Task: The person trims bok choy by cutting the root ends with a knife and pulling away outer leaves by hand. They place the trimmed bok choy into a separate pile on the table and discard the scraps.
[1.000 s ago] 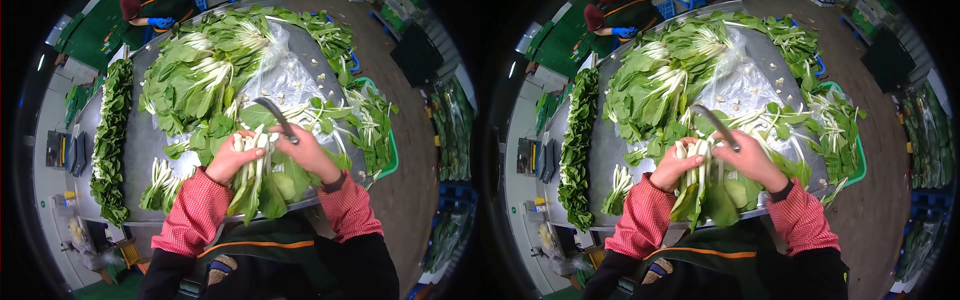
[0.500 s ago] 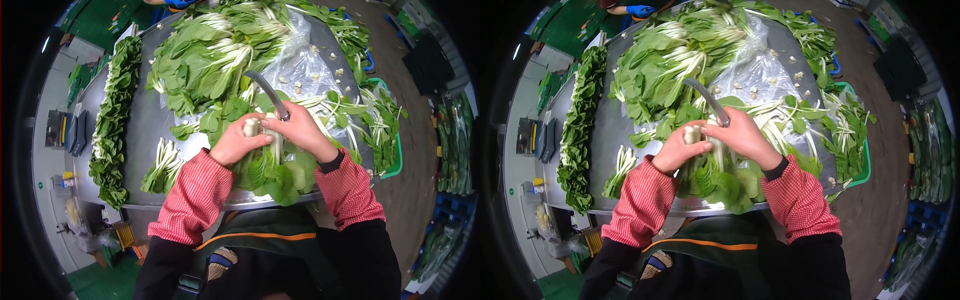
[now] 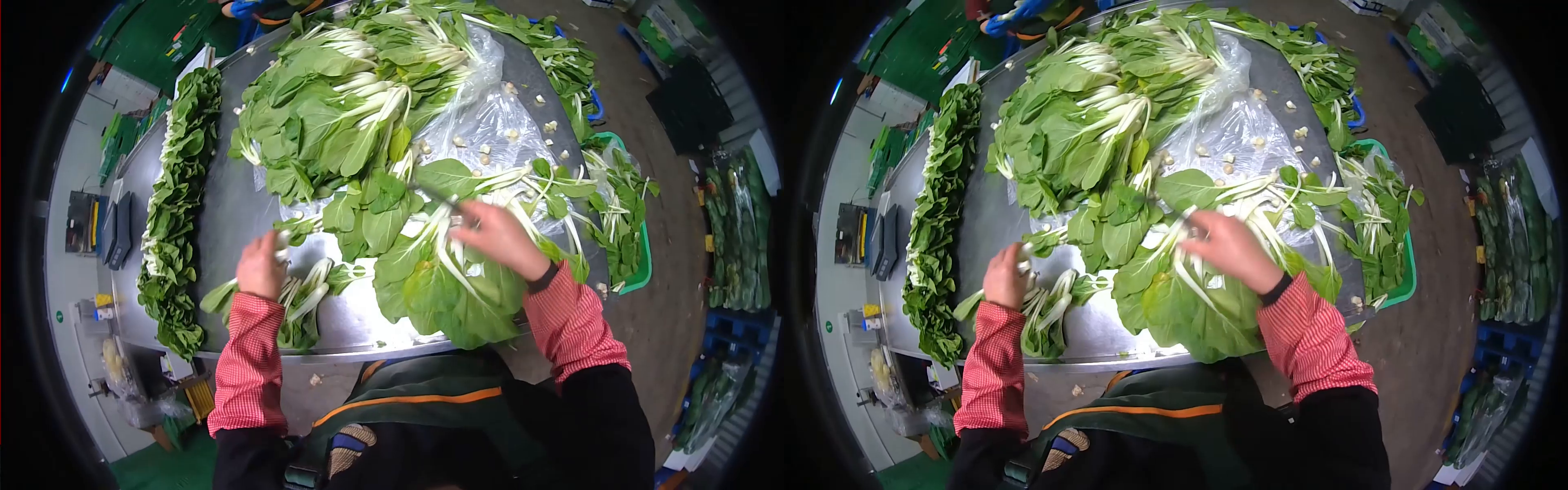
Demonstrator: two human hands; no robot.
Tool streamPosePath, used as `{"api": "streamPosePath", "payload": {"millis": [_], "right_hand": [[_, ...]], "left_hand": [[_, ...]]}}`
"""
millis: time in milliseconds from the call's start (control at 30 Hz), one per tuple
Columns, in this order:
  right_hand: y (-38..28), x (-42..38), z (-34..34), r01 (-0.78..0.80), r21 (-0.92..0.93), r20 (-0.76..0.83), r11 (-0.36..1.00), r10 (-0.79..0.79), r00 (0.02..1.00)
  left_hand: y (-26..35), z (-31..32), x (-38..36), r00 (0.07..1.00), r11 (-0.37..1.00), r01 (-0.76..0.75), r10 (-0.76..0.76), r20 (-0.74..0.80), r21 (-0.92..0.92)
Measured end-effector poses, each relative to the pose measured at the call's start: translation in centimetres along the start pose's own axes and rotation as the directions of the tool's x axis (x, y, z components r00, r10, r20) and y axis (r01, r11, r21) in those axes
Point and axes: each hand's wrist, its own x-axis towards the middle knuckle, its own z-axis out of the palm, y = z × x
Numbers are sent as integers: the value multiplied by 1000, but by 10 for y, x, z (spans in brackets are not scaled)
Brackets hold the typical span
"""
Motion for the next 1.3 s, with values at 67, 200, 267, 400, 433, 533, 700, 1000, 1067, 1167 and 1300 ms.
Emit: {"api": "streamPosePath", "payload": {"millis": [67,200,267,400,433,533,700,1000,1067,1167,1300], "right_hand": [[25,17,-14,24,-413,-292,910,-158,943],[86,33,-47,-208,-617,-365,759,-42,930],[103,31,-57,-147,-615,-329,774,-82,941],[52,6,-77,-28,-516,-183,856,-78,980],[35,2,-85,5,-354,-129,935,-54,990],[-11,-16,-94,-45,-195,-144,980,17,989],[37,-14,-79,-116,-488,-191,865,23,981],[60,-27,-73,-102,-319,-259,942,17,966],[39,-34,-81,-50,-237,-228,970,-5,974],[8,-45,-90,18,42,-225,999,-8,974],[-12,-55,-104,133,-52,-454,990,-142,879]], "left_hand": [[-34,30,-20,968,973,213,-222,113,89],[-33,45,-37,934,937,345,-349,74,60],[-21,47,-28,982,989,131,-138,-128,-65],[80,19,13,997,801,-81,57,-59,-593],[110,8,21,990,705,-131,131,-53,-697],[196,-28,43,934,583,-316,328,-140,-748],[261,-20,48,894,498,-299,445,-56,-814],[263,0,49,912,602,-347,396,-107,-719],[278,-18,58,879,601,-463,404,-252,-652],[293,-31,73,833,632,-553,403,-379,-544],[290,-31,82,959,286,-107,282,-23,-952]]}}
